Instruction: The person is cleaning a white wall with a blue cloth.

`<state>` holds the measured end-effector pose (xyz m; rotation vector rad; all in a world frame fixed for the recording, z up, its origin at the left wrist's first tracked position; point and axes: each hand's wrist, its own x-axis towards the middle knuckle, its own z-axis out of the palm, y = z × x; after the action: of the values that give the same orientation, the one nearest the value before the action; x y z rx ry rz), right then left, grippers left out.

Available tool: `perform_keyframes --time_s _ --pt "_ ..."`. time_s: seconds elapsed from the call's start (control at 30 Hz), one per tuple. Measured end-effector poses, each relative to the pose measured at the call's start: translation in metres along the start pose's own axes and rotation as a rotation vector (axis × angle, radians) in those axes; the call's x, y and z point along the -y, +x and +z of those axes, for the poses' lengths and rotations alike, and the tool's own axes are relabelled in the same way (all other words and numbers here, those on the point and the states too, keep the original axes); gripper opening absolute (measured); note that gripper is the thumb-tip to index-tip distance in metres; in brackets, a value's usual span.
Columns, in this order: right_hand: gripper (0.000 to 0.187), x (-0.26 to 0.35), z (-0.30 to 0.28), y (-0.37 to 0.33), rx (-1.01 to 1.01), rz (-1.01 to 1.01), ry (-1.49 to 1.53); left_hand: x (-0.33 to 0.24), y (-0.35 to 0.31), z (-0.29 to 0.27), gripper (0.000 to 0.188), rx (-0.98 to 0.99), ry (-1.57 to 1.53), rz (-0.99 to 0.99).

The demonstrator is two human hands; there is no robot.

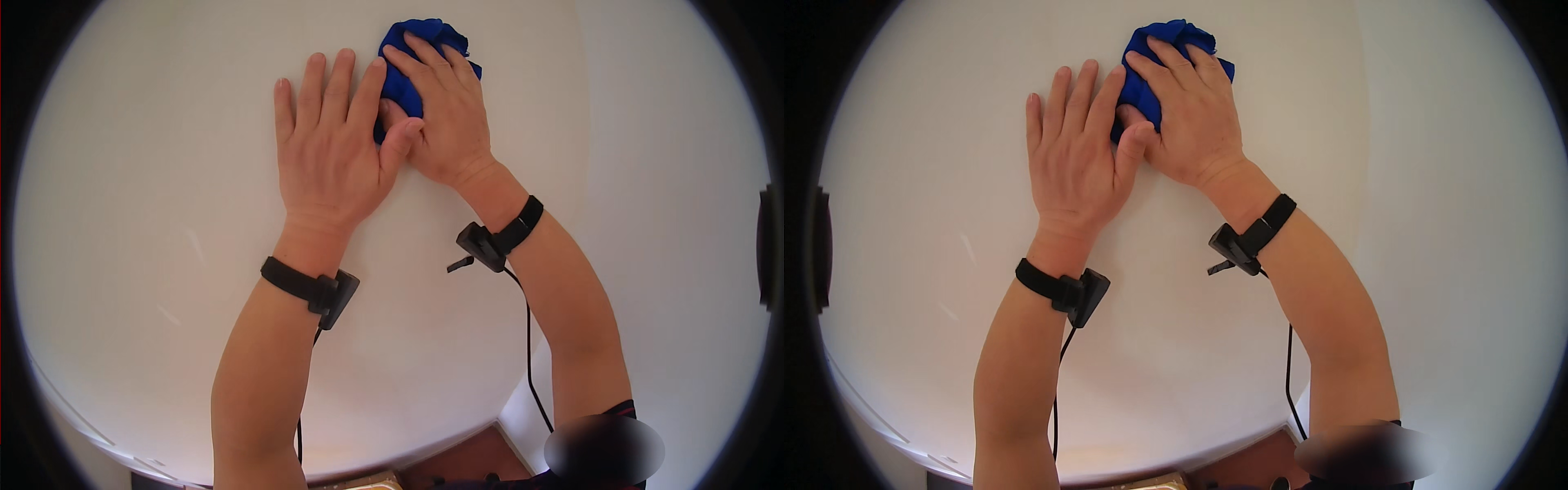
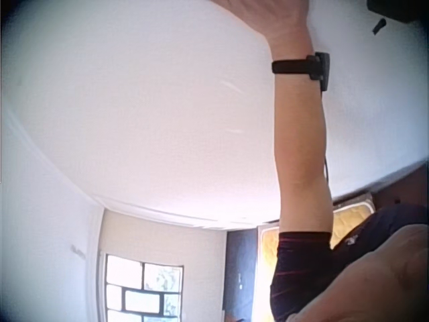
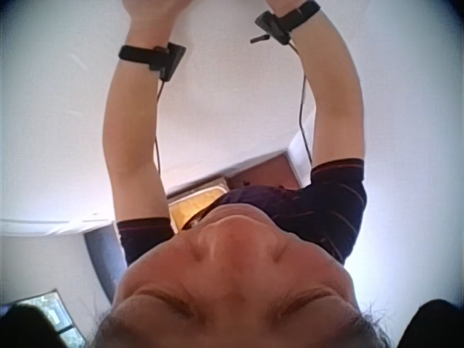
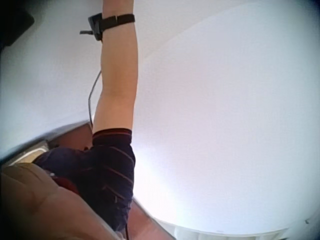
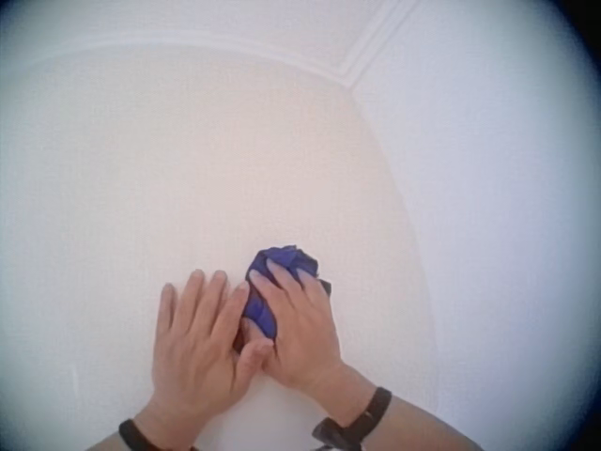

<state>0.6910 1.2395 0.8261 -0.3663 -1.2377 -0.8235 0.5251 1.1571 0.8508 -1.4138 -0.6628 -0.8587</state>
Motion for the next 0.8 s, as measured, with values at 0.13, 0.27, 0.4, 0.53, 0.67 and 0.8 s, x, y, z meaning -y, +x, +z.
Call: perform_keyframes --time_s 0.13,0.27,0.4,0.53,0.67,0.8 --pt "0.060 0.006 -0.004 -0.024 0.008 0.049 0.019 -0.002 0.002 -0.001 0.064 -0.018 -0.022 -0.005" --pt "0.061 0.017 -0.029 -0.053 0.090 0.063 0.096 -0.004 0.007 -0.002 0.062 -0.035 -0.020 0.006" --pt "0.062 0.030 -0.046 -0.076 0.140 0.129 0.168 -0.004 0.007 0.003 0.060 -0.061 0.056 0.030" --pt "0.061 0.037 -0.057 -0.105 0.236 0.165 0.199 0.000 0.004 0.002 0.059 -0.048 0.120 0.045" --pt "0.058 0.037 -0.063 -0.132 0.310 0.198 0.258 0.000 0.003 0.002 0.058 -0.015 0.216 0.073" --pt "0.057 0.046 -0.062 -0.167 0.323 0.216 0.313 0.004 0.002 -0.004 0.061 0.108 0.224 0.035"
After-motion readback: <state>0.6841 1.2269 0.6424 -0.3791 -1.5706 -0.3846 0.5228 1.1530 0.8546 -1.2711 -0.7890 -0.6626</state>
